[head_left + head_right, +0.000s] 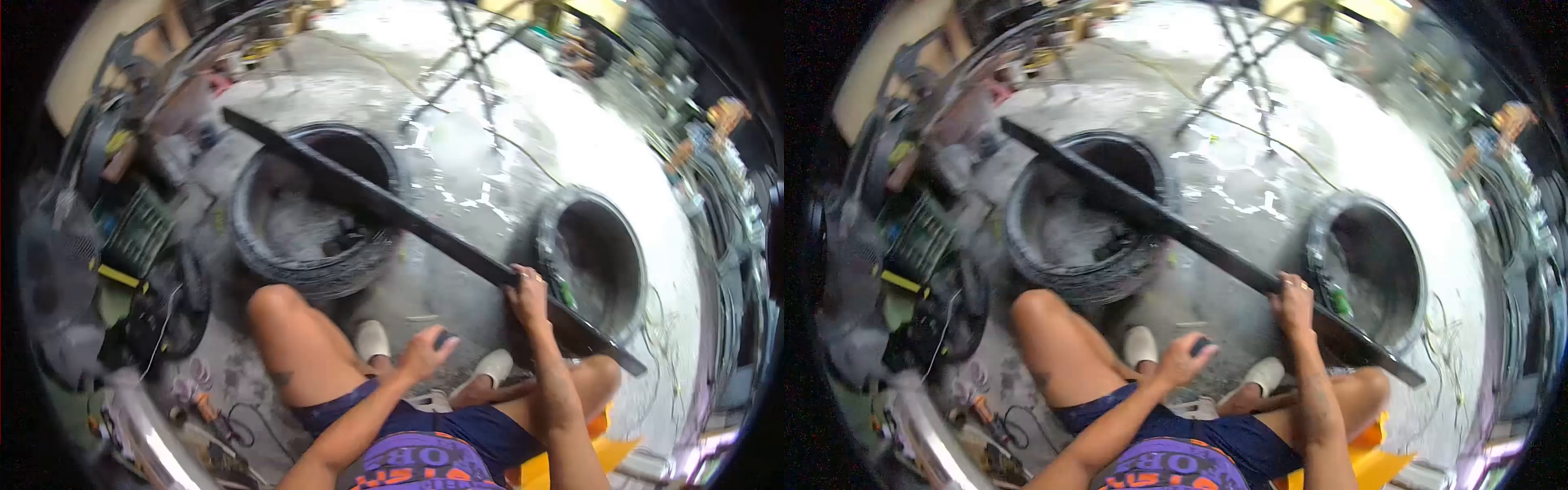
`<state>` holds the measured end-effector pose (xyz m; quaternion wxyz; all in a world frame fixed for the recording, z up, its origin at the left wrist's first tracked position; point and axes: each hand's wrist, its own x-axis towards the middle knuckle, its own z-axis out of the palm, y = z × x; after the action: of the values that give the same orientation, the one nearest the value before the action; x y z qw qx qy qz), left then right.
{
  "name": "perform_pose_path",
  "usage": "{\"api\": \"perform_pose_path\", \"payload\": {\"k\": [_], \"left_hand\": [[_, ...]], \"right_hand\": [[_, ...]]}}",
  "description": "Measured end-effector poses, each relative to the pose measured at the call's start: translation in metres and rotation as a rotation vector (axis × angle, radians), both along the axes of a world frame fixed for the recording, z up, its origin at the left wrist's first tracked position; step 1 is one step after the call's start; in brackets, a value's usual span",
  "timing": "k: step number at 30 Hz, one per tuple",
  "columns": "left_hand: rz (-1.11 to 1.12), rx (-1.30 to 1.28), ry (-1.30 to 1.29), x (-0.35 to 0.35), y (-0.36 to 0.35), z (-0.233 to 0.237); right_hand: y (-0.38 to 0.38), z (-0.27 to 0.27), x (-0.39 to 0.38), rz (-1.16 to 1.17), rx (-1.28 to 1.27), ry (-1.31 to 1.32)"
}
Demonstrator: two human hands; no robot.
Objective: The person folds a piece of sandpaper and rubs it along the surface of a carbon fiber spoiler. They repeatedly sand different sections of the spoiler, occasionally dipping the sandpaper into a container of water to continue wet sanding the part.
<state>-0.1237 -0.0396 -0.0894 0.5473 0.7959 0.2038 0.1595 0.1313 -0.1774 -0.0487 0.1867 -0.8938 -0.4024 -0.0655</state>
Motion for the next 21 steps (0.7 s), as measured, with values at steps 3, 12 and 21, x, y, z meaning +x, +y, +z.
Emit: {"api": "perform_pose_path", "payload": {"k": [3,12,21], "left_hand": [[0.013,-0.072,0.044,-0.001,0.012,0.020],[-0.006,0.116,0.005,0.046,0.065,0.061],[-0.222,0.111,0.109,0.016,0.045,0.111]], "right_hand": [[-0.006,0.001,0.002,0.033,-0.026,0.060],[-0.039,-0.002,0.002,-0.271,-0.289,0.036],[-0.054,0.002,0.045,-0.136,-0.078,0.231]]}}
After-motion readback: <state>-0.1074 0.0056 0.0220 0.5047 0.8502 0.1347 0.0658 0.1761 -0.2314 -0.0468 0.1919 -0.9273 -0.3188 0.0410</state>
